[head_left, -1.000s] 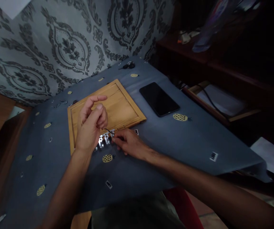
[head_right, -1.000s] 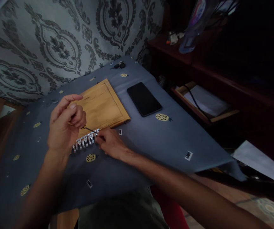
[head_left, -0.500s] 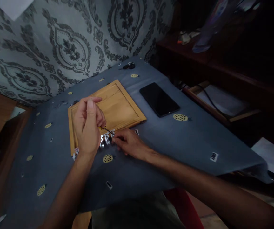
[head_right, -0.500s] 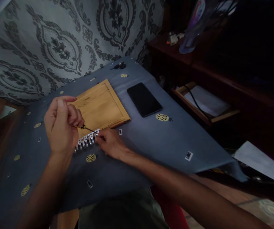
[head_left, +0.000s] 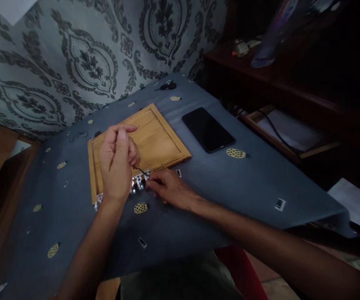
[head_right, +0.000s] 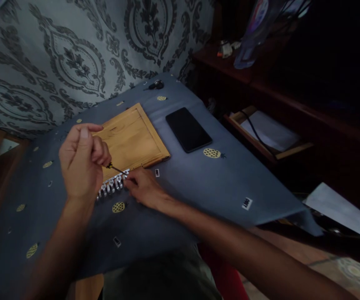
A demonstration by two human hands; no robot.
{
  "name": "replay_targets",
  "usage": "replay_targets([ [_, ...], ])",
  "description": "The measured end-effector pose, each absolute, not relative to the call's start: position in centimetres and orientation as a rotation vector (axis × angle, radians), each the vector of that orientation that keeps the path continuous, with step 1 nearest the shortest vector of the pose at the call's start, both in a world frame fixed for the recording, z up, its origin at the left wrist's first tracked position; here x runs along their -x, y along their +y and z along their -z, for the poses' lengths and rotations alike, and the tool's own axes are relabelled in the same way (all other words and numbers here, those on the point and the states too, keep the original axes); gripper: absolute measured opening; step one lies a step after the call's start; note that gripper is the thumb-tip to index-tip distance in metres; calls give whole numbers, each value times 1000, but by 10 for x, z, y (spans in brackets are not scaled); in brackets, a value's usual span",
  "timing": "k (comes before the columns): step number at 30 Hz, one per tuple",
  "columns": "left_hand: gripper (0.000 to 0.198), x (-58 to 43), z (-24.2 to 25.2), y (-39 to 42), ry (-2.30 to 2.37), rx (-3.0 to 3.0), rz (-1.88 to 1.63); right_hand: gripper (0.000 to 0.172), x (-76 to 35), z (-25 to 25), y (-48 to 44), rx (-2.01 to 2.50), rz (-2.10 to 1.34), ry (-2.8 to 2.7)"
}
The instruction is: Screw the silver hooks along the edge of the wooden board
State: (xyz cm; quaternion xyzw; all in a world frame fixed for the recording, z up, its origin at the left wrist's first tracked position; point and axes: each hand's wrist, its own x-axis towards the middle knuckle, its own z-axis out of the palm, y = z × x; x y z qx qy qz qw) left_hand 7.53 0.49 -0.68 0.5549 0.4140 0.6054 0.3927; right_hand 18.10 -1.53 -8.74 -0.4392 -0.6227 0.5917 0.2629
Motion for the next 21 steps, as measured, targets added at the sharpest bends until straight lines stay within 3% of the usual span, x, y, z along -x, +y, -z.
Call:
replay_targets([
  [7,10,-72,2,-6,1113,-1354,-1603,22,-180,92,-16,1168,-1557,-1702],
  [13,33,-83,2,-2,1071,-1229,-1687,24,-179,93,-16,1160,-1566,-1699],
  [21,34,-88,3,3,1076,-1204,-1716,24,-181,88,-16,1191,-1550,-1726],
])
